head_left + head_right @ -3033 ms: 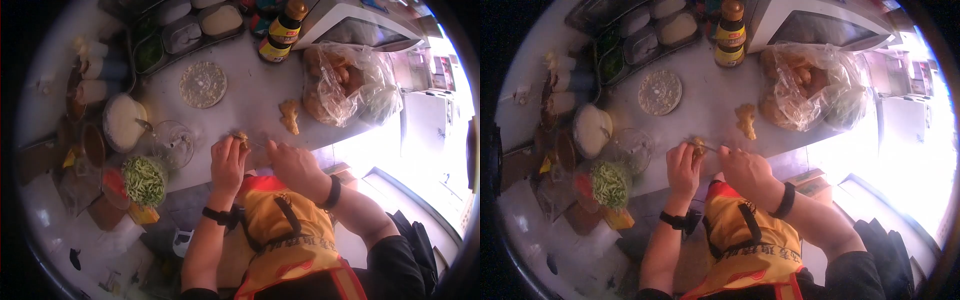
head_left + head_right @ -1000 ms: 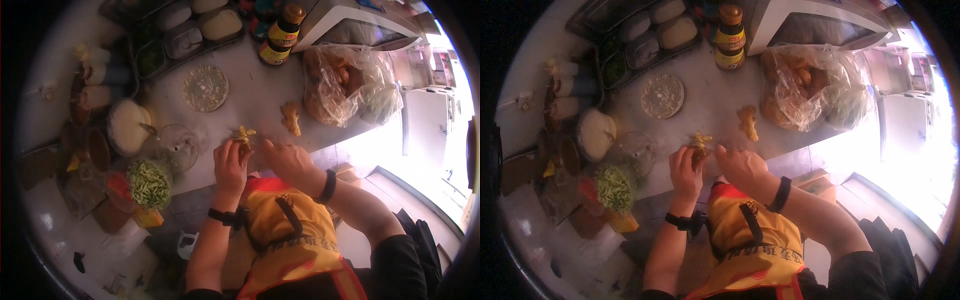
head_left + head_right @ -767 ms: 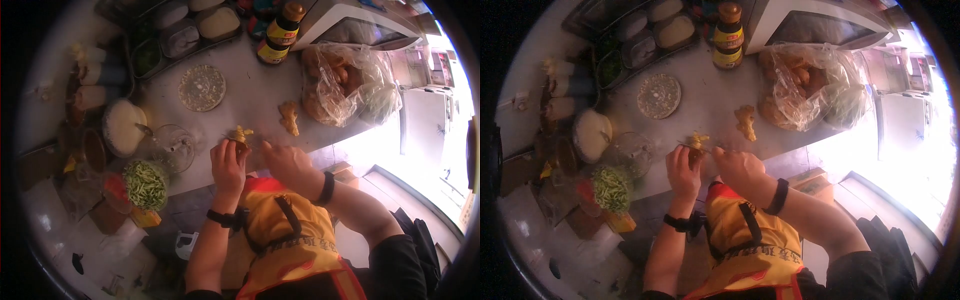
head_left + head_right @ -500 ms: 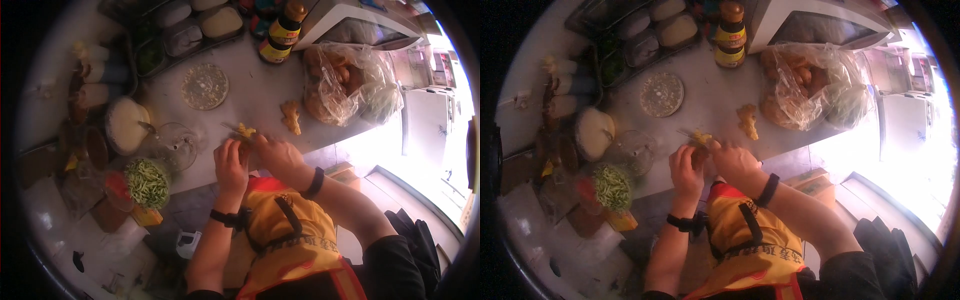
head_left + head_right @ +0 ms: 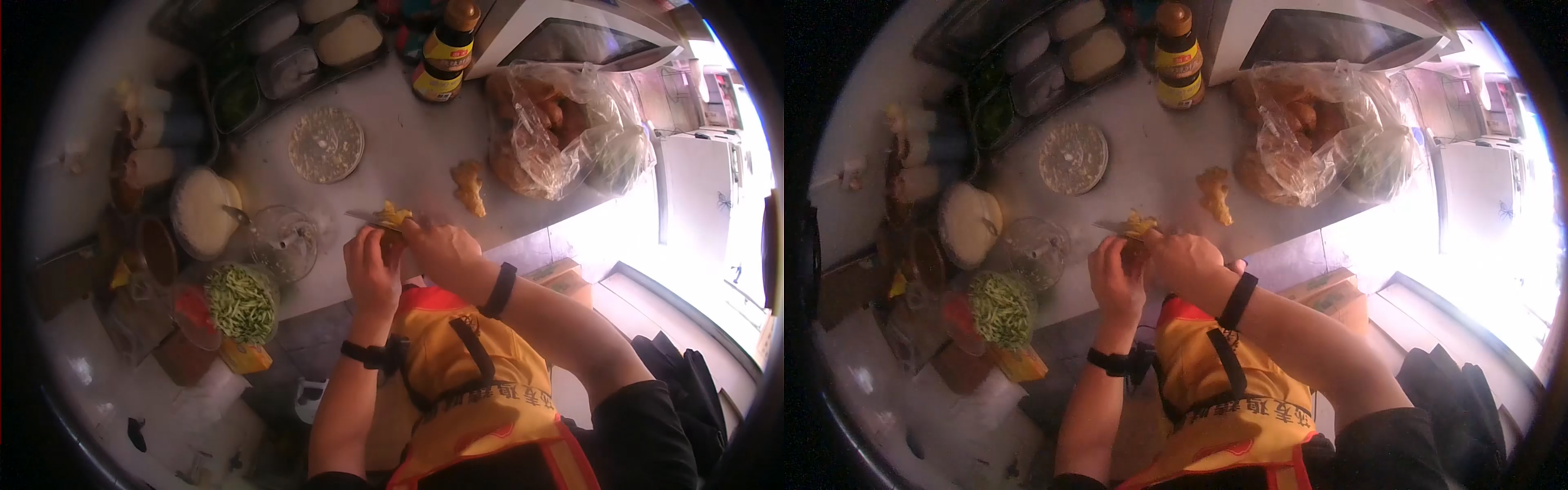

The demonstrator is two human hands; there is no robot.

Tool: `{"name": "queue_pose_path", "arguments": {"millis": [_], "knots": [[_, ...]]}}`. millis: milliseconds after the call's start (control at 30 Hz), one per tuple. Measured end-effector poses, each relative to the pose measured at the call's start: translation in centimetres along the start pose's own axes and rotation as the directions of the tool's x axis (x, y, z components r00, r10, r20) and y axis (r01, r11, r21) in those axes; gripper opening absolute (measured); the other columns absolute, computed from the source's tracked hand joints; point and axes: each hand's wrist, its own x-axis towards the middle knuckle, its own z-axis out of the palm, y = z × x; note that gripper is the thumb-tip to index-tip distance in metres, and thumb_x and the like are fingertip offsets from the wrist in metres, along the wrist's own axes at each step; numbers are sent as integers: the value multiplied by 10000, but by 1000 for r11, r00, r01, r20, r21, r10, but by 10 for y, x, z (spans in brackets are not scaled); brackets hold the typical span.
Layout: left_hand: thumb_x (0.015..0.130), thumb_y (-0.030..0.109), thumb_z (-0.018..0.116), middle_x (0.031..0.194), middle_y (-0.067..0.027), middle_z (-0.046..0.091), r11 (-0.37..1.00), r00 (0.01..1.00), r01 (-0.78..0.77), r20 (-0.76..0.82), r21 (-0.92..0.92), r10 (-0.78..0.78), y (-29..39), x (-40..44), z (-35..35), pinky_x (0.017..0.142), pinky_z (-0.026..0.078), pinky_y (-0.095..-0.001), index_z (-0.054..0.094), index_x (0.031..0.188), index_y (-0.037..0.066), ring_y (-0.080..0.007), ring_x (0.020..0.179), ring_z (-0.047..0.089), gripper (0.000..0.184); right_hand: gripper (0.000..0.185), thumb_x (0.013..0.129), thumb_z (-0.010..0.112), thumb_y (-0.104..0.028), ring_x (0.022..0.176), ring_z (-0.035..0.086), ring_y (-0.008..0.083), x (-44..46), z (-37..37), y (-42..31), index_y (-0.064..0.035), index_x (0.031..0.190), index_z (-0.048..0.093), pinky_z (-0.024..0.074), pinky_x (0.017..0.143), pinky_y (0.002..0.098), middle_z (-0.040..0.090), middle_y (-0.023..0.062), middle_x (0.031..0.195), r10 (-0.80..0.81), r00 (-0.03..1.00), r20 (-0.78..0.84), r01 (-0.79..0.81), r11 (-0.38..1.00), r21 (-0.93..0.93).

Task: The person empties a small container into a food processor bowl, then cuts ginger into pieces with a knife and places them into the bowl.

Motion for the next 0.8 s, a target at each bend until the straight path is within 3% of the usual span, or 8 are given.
{"name": "queue_pose_path", "arguments": {"millis": [167, 267, 333, 467, 533, 633, 733, 800], "knots": [[858, 101, 750, 1212, -172, 607, 1000, 1000, 17, 3, -24, -17, 0, -3, -4, 923, 472, -464, 594, 1203, 10, -395, 1072, 576, 389, 246, 917, 574, -99, 911, 715, 381, 2, -1, 4, -43, 1155, 541, 573, 766, 460, 694, 235, 1017, 67, 998, -18, -67, 998, 18], [880, 74, 717, 1229, -139, 591, 999, 999, 10, 44, 52, -12, 1, -4, -7, 908, 481, -462, 598, 1176, 25, -371, 1058, 563, 323, 258, 919, 569, -93, 914, 711, 392, -10, -13, 8, -32, 1167, 526, 573, 759, 468, 679, 249, 1062, 63, 998, 29, -62, 998, -29], [903, 96, 693, 1259, -162, 579, 996, 997, -39, 72, 82, 33, 8, -1, -13, 932, 463, -481, 592, 1186, 30, -385, 1066, 562, 308, 237, 913, 586, -103, 881, 711, 403, -22, -13, 5, -23, 1122, 507, 574, 727, 478, 692, 241, 983, -5, 997, -72, 4, 1000, -21], [898, 129, 728, 1182, -170, 595, 987, 997, 51, 44, 152, -58, 16, 2, -6, 909, 478, -456, 569, 1186, 13, -373, 1048, 585, 349, 224, 900, 615, -119, 829, 714, 406, -32, -11, 4, -24, 1058, 489, 576, 688, 482, 702, 221, 887, 50, 999, -16, -50, 999, -10], [900, 118, 734, 1118, -164, 584, 968, 970, 242, 53, -68, -239, 20, -1, 1, 834, 519, -418, 553, 1157, 5, -342, 982, 617, 334, 236, 888, 643, -137, 796, 717, 400, -35, -8, 6, -34, 1023, 480, 575, 668, 491, 705, 195, 827, 22, 998, -56, -24, 999, -47], [881, 80, 754, 1078, -150, 573, 907, 929, 367, 28, -207, -370, 23, 0, 2, 771, 544, -379, 547, 1133, 6, -311, 935, 636, 334, 257, 880, 660, -148, 794, 723, 385, -39, -7, 9, -35, 1030, 485, 574, 657, 492, 709, 197, 850, -8, 999, -54, 6, 999, -37], [862, 45, 765, 1082, -139, 579, 940, 951, 262, -104, -218, -289, 18, -3, 11, 778, 548, -369, 549, 1101, 18, -293, 926, 643, 324, 259, 876, 664, -149, 809, 726, 380, -41, -5, 7, -37, 1032, 491, 576, 663, 478, 709, 189, 842, 21, 1000, -24, -23, 995, -96], [858, 35, 766, 1086, -138, 582, 933, 948, 278, -92, -229, -305, 16, -5, 13, 781, 548, -366, 552, 1095, 20, -292, 933, 644, 320, 256, 879, 659, -151, 822, 726, 381, -40, -8, 7, -35, 1038, 495, 578, 672, 467, 708, 190, 856, 41, 999, 15, -40, 996, -81]]}}
